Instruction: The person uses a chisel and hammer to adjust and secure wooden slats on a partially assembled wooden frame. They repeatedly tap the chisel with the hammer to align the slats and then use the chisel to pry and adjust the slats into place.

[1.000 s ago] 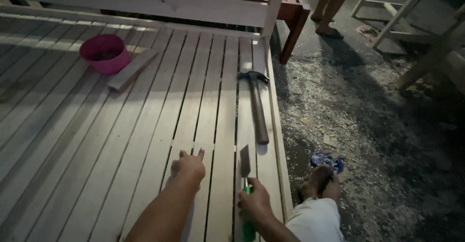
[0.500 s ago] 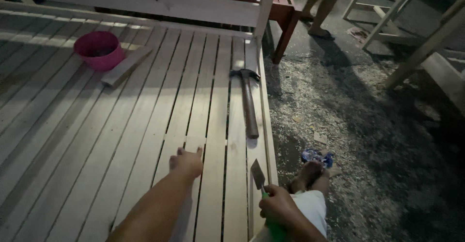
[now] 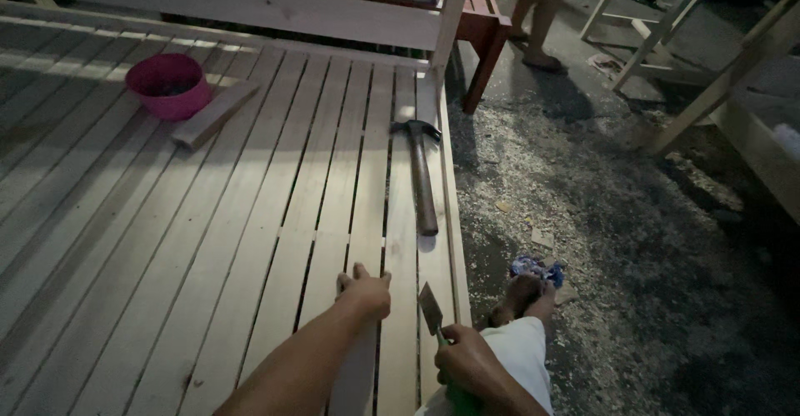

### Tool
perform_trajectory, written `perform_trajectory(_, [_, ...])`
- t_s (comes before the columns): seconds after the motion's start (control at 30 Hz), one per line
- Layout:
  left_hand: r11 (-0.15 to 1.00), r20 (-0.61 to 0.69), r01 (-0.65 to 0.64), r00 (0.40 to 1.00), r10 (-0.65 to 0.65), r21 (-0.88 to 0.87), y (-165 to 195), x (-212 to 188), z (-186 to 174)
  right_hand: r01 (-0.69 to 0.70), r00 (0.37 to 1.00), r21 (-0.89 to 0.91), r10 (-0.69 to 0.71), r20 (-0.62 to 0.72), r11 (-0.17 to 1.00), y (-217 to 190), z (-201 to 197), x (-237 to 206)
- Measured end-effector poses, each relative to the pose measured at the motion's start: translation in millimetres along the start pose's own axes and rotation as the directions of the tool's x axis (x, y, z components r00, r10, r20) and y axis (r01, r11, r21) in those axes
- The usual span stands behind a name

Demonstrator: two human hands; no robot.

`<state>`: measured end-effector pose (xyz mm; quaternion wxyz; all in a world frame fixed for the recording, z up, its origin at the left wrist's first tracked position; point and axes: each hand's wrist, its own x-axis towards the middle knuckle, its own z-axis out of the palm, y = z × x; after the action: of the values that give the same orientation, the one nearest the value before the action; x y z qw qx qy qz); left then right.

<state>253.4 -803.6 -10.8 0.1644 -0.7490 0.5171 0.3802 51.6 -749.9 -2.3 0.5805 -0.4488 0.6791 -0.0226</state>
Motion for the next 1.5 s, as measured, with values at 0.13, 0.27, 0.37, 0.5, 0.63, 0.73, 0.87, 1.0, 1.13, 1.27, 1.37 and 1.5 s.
perform_trajectory(0.13, [0.989,0.01,-0.021,1.0,0.02,0.143,-0.4,11.6,4.6,0.01,0.999,0.074,-0.013,0.046,0.997,0.6,-0.6,0.7])
perform_trajectory(0.27, [0.958,0.027,-0.058,0.998,0.052,0.28,-3.1,25.0,4.7,0.003,1.0,0.064,-0.003,0.005,0.998,9.4,11.3,15.5])
perform_trajectory(0.37, [0.956,0.017,-0.074,0.997,0.072,0.285,-2.8,28.3,3.8,0.078,0.997,0.184,-0.076,-0.017,0.98,22.7,26.4,24.7])
perform_trajectory(0.5, [0.959,0.017,-0.096,0.995,0.095,0.266,-7.0,28.6,4.6,0.112,0.993,0.132,-0.107,-0.046,0.985,29.4,32.4,35.2])
perform_trajectory(0.63, [0.941,-0.042,-0.16,0.983,0.18,0.299,-9.1,29.9,7.1,0.106,0.993,0.064,-0.102,-0.061,0.992,25.9,30.9,44.2])
perform_trajectory(0.73, [0.924,0.015,-0.149,0.988,0.154,0.352,-7.7,29.5,6.7,0.143,0.986,0.062,-0.137,-0.099,0.988,21.9,33.6,50.2])
perform_trajectory(0.87, [0.961,-0.003,-0.094,0.995,0.099,0.261,-7.1,23.0,4.4,0.211,0.961,-0.167,-0.235,-0.145,0.963,19.8,36.5,52.2])
perform_trajectory(1.0, [0.986,0.026,-0.023,0.999,0.019,0.168,-4.2,17.3,2.3,0.132,0.987,-0.11,-0.141,-0.076,0.985,14.4,31.8,48.4])
perform_trajectory(1.13, [0.956,0.035,-0.049,0.999,0.041,0.29,-3.1,22.3,2.7,0.096,0.991,0.013,-0.095,-0.095,0.995,9.2,30.2,40.6])
perform_trajectory(1.27, [0.97,0.052,-0.036,0.998,0.025,0.239,-5.1,31.4,5.1,0.138,0.985,0.032,-0.134,-0.113,0.99,1.8,32.9,39.9])
perform_trajectory(1.37, [0.967,0.054,-0.057,0.998,0.045,0.25,-7.2,34.2,7.4,0.151,0.977,-0.018,-0.152,-0.147,0.988,-4.4,29.2,45.7])
perform_trajectory(1.5, [0.976,0.025,-0.062,0.998,0.058,0.206,-7.7,36.0,8.7,0.165,0.98,0.014,-0.162,-0.118,0.986,-11.3,27.3,54.8])
